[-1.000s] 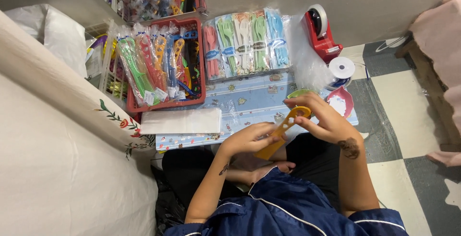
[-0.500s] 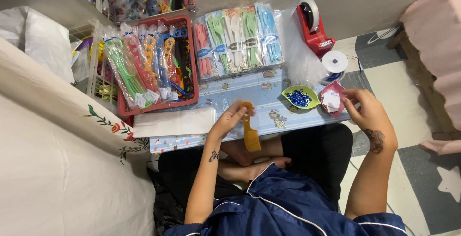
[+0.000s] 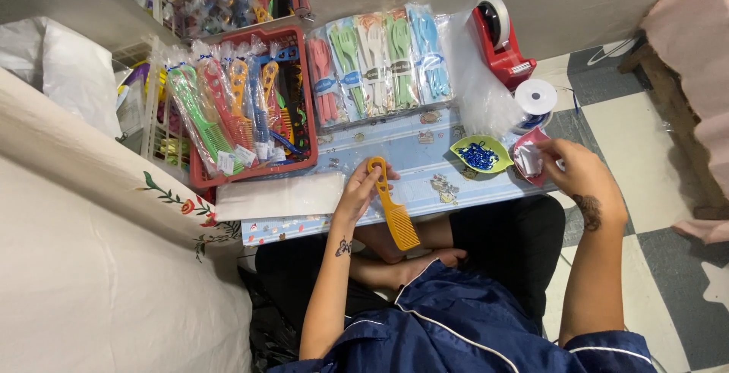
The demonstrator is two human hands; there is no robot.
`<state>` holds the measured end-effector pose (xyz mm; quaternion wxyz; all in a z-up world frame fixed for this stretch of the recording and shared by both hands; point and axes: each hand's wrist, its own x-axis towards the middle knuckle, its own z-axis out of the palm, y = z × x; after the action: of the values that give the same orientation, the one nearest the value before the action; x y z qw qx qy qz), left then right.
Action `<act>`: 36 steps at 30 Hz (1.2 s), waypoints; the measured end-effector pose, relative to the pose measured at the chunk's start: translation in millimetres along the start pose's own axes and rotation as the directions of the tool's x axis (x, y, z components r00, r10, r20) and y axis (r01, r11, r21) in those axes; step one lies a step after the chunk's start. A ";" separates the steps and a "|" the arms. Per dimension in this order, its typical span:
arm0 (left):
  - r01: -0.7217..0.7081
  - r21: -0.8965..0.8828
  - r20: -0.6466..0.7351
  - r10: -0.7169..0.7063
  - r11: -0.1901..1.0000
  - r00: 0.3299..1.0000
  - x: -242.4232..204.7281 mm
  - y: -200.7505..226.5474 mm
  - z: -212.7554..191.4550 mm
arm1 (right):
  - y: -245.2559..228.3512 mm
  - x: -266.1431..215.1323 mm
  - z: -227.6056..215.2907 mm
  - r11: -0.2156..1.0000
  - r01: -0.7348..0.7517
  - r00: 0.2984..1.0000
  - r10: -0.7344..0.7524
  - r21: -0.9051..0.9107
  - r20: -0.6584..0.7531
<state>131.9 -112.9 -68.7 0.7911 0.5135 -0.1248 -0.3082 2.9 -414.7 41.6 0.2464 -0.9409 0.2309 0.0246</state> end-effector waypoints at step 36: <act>-0.178 0.194 0.047 0.172 0.965 0.984 -8.1 5.0 0.3 | -206.3 55.0 27.3 0.694 0.653 0.640 -0.720 0.304 0.270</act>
<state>127.2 -106.7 -63.1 0.7583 0.5719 -0.2114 -0.2305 145.9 -265.7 102.2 0.3590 -0.9090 -0.1943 0.0840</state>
